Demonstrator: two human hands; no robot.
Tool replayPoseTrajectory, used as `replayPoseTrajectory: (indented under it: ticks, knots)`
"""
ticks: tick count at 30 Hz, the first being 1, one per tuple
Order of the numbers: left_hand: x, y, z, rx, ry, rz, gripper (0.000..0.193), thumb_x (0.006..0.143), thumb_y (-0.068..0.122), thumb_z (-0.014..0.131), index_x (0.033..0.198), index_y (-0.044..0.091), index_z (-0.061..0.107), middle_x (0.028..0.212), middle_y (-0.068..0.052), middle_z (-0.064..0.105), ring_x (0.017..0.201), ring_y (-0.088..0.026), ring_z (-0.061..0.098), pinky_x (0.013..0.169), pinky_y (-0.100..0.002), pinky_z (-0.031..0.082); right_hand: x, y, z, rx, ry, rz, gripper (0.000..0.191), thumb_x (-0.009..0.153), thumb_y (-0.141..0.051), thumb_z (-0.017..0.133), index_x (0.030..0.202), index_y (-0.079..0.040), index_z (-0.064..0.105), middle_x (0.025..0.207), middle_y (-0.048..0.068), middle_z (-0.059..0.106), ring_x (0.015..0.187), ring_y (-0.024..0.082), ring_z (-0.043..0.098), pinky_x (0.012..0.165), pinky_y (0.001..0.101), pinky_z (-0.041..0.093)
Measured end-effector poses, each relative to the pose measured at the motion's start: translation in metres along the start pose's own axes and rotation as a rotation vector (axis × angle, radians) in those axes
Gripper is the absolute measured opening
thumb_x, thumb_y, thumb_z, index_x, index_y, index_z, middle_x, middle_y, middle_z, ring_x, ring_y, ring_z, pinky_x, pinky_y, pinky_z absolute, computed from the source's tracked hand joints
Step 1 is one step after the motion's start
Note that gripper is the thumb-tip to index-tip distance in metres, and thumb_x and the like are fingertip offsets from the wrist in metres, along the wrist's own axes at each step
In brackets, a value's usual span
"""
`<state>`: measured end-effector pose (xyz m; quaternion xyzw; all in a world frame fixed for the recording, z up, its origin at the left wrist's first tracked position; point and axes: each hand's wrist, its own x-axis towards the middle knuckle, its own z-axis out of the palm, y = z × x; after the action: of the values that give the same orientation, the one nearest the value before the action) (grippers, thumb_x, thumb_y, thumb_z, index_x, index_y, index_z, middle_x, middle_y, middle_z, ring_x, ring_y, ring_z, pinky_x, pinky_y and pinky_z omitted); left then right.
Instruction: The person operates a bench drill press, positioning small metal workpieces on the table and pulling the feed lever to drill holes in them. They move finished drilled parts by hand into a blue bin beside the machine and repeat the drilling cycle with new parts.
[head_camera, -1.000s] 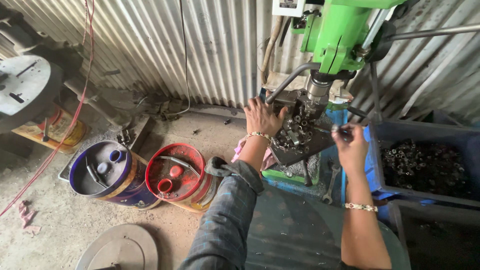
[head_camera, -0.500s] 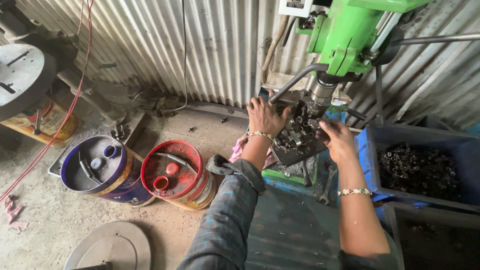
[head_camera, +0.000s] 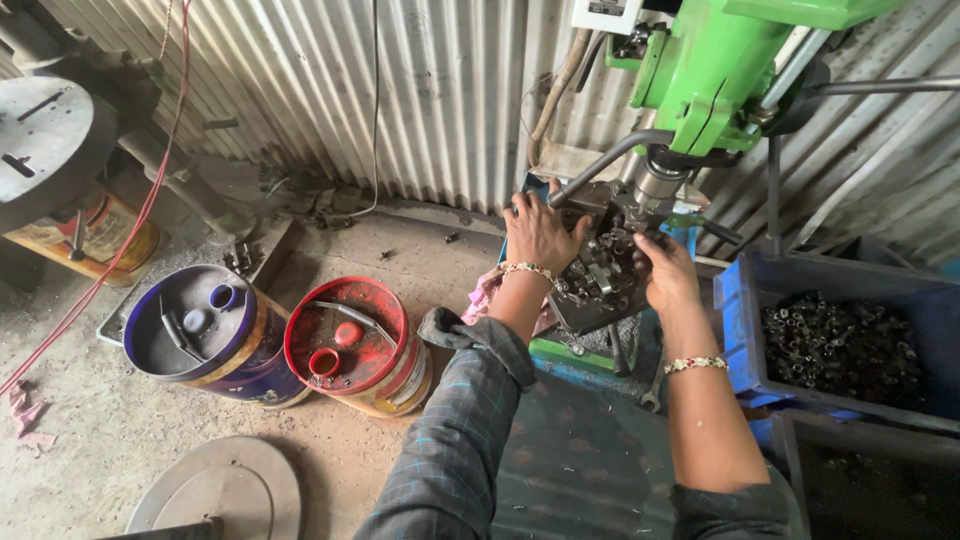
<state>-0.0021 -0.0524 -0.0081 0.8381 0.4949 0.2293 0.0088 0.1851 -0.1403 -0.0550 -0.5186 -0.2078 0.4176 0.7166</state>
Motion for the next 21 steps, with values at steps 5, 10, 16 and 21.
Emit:
replayPoseTrajectory:
  ticks: [5,10,16,21]
  knots:
    - [0.000,-0.001,-0.001,-0.018,-0.035,-0.005,0.086,0.095,0.065,0.048,0.156,0.004,0.039,0.121,-0.021,0.060,0.116,-0.034,0.049,0.098,-0.049,0.039,-0.009,0.003,0.004,-0.069,0.025,-0.060,0.021,0.089,-0.015,0.081,0.106,-0.014,0.068,0.091,-0.005,0.067,0.072,0.009,0.058,0.058,0.0244,0.041]
    - [0.001,0.001,-0.004,0.050,0.023,0.009,0.086,0.094,0.065,0.048,0.153,0.004,0.039,0.121,-0.021,0.059,0.116,-0.034,0.049,0.099,-0.051,0.038,-0.008,-0.003,-0.003,-0.117,-0.007,-0.010,0.025,0.086,-0.016,0.079,0.109,-0.015,0.070,0.091,-0.003,0.072,0.070,0.010,0.062,0.057,0.0246,0.044]
    - [0.001,0.001,-0.006,0.012,-0.031,0.000,0.085,0.095,0.065,0.047,0.155,0.005,0.038,0.123,-0.021,0.058,0.117,-0.035,0.048,0.100,-0.050,0.038,-0.002,-0.002,-0.014,-0.255,0.001,-0.113,0.024,0.087,-0.015,0.084,0.108,-0.007,0.075,0.094,0.000,0.073,0.078,0.009,0.064,0.063,0.0265,0.046]
    - [0.003,-0.001,0.000,0.003,-0.034,0.003,0.086,0.095,0.064,0.048,0.155,0.004,0.036,0.121,-0.020,0.056,0.117,-0.034,0.048,0.097,-0.049,0.039,-0.002,0.005,-0.011,-0.556,0.060,-0.432,0.027,0.093,-0.018,0.082,0.114,-0.003,0.076,0.104,0.004,0.077,0.091,0.011,0.067,0.087,0.0249,0.052]
